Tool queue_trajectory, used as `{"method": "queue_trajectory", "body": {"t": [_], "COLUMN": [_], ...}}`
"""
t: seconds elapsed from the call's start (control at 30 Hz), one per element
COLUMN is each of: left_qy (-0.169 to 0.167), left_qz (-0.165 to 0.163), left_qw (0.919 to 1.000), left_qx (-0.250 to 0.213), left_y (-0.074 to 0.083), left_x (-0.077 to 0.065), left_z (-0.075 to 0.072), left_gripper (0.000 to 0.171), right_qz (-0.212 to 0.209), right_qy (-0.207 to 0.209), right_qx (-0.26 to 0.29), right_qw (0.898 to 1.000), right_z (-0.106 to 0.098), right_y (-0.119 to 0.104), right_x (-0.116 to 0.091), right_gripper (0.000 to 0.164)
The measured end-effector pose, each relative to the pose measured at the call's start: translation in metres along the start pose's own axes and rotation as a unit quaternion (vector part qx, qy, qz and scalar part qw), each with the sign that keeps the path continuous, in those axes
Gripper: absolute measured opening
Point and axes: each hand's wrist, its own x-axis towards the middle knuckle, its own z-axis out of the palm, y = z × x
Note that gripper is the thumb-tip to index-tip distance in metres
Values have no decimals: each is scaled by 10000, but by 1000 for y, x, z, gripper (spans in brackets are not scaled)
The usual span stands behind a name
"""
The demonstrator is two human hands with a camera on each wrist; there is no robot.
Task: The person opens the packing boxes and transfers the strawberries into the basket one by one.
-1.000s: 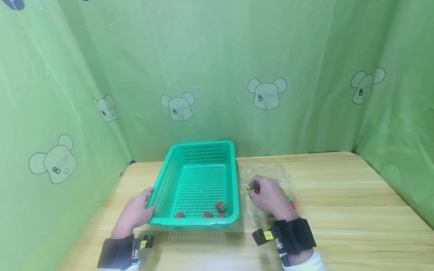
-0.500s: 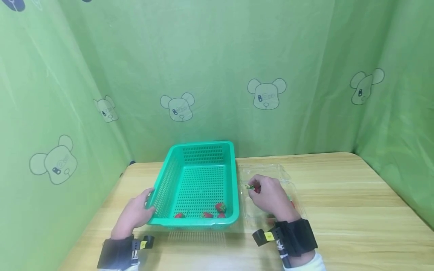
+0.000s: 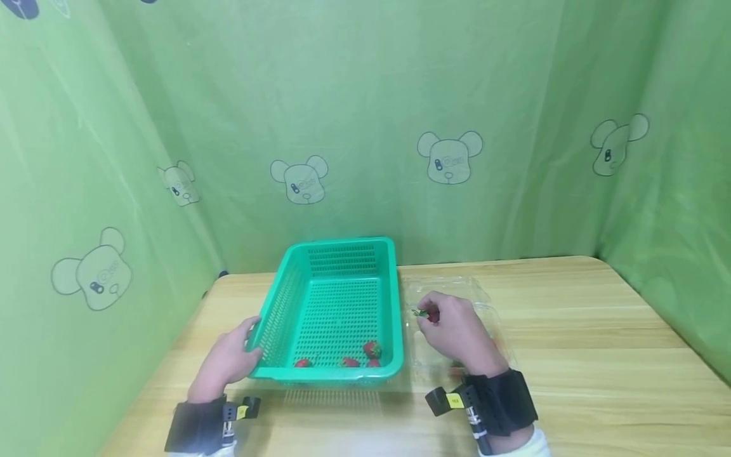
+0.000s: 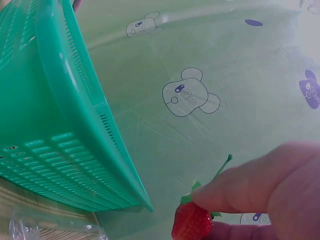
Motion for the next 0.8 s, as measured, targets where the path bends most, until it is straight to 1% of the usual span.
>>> {"method": "queue_trajectory", "body": {"t": [0.3, 0.8], "left_qy": [-34, 2], "left_qz": [-65, -21], "left_qw": [10000, 10000], "left_qx": [-66, -17], "left_y": [0, -2], "left_x": [0, 0], "left_z": [1, 1], "left_gripper": [61, 61], "right_qz": [-241, -280], "right_qy": [163, 112], "right_qx": [94, 225], "right_qw": [9995, 9993], "right_z": [1, 8], "right_y": [-4, -12], "right_x": [-1, 0], "right_gripper": [12, 12]}}
